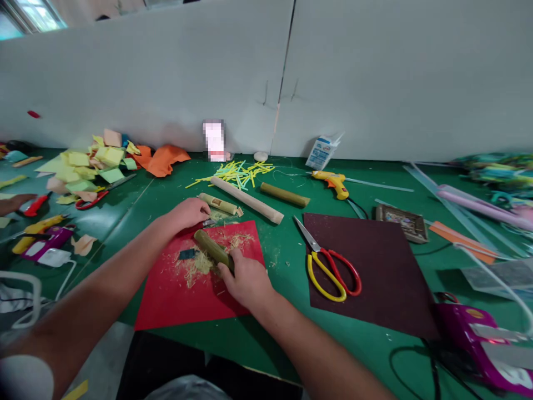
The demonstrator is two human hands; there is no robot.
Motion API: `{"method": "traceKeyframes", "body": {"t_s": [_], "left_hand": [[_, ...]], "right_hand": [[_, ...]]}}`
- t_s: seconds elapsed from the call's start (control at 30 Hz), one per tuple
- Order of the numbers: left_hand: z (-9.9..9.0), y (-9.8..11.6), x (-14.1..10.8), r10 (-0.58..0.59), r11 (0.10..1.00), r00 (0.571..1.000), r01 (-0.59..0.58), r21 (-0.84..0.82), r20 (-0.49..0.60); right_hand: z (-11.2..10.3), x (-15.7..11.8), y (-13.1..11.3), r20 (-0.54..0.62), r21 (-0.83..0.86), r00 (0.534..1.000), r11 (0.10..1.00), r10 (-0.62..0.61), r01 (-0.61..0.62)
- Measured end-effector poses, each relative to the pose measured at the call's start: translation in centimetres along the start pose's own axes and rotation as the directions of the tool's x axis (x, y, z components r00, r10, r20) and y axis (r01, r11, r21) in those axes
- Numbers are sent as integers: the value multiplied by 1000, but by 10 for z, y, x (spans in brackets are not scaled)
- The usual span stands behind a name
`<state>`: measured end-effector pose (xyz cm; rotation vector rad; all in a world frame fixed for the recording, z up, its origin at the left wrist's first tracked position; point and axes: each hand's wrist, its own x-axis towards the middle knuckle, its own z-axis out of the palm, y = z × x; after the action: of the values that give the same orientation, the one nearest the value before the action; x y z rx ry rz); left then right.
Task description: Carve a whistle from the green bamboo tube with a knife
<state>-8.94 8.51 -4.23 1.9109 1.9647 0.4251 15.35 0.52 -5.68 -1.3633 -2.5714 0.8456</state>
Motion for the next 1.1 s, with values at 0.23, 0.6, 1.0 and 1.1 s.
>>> {"method": "traceKeyframes", "body": {"t_s": [0.23, 0.6, 1.0, 1.1], "left_hand": [[-11, 10, 9, 85, 995, 977, -74, -63, 193], [-19, -1, -16, 35, 954, 992, -68, -291, -118], [-3, 9, -116, 550, 801, 688, -595, 65, -473], [6, 4, -122, 562, 788, 654, -609, 90, -506]], "right_hand": [[-2, 0, -1, -5, 3, 1000, 1000, -10, 10], [-1, 0, 0, -14, 4, 1000, 1000, -11, 11], [-1, -1, 0, -21, 19, 1000, 1000, -8, 8], [0, -1, 0, -22, 17, 1000, 1000, -10, 10]]}}
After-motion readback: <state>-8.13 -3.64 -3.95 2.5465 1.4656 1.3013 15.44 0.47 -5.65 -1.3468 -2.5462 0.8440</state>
